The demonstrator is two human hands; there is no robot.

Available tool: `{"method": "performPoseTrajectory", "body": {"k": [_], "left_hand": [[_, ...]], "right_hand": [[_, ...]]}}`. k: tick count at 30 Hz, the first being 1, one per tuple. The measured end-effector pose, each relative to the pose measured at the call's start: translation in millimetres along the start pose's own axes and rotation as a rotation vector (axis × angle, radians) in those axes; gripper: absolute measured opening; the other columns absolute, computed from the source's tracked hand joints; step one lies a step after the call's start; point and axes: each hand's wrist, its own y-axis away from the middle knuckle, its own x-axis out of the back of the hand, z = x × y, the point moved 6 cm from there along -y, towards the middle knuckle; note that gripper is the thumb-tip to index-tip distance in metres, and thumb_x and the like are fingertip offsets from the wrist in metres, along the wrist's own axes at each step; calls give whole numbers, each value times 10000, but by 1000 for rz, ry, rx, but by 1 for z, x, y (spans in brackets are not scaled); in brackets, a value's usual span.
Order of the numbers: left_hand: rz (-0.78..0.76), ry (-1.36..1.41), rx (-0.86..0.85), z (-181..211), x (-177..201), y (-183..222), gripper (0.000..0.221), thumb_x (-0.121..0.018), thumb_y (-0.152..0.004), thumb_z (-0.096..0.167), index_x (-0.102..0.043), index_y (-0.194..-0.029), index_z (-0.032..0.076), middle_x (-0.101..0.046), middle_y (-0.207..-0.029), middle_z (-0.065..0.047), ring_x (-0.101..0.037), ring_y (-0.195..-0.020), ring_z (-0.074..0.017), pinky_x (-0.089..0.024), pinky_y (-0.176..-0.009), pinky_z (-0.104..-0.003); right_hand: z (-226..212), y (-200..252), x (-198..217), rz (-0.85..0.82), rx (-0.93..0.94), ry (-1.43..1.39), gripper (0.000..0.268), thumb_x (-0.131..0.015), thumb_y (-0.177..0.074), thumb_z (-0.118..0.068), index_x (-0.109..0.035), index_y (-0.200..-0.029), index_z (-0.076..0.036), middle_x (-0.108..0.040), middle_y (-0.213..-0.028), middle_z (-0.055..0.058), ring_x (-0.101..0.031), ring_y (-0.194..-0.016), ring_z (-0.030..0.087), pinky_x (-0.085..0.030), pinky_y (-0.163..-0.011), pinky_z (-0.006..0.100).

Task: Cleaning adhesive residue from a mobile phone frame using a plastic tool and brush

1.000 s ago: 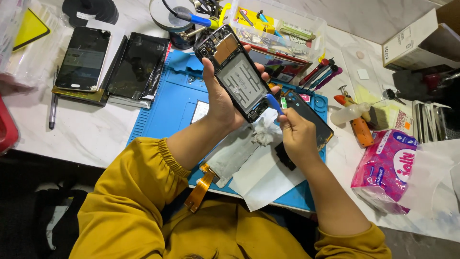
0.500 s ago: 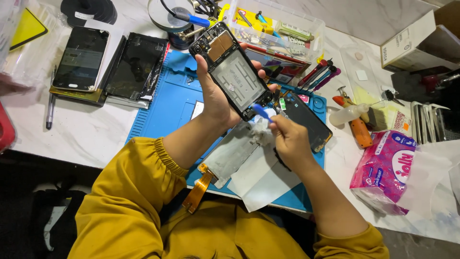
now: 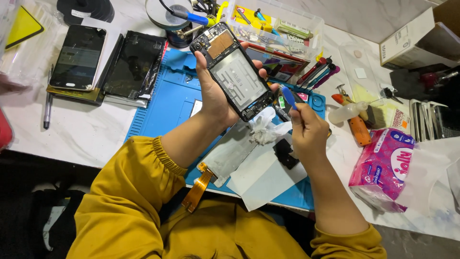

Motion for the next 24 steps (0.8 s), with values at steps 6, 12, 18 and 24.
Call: {"method": "performPoseTrajectory", "body": {"k": [6, 12, 18, 24], "left_hand": [[29, -35, -62, 6, -1, -1, 871, -508, -796, 815, -569, -1285, 97, -665, -987, -192, -664, -885, -329, -543, -869, -658], [27, -16, -12, 3, 3, -2, 834, -512, -790, 824, -600, -1238, 126, -660, -988, -174, -669, -889, -311, -536, -909, -659], [121, 6, -52, 2, 16, -5, 893, -433, -799, 860, -603, -1217, 90, -674, -991, -207, -677, -914, -350, -511, -891, -720], [213, 41, 1, -4, 29, -7, 939, -283, -864, 887, -607, -1142, 51, -665, -997, -256, -677, -936, -396, -494, -936, -744]], "right_hand": [[-12, 9, -22, -151, -2, -89, 225, -498, -1112, -232, -628, -1001, -85, -513, -747, 32, -433, -617, 161, -333, -587, 316], [-18, 6, -22, -242, -1, -209, 182, -525, -1078, -143, -656, -966, -81, -550, -752, 15, -460, -622, 143, -362, -593, 293], [-23, 13, -30, -210, 72, -198, 145, -527, -1082, -161, -632, -1021, -83, -574, -772, 48, -508, -630, 176, -399, -587, 313], [-11, 13, -29, -150, 165, -141, 140, -571, -986, 33, -630, -1067, -65, -607, -859, 95, -570, -685, 241, -465, -622, 363]]}}
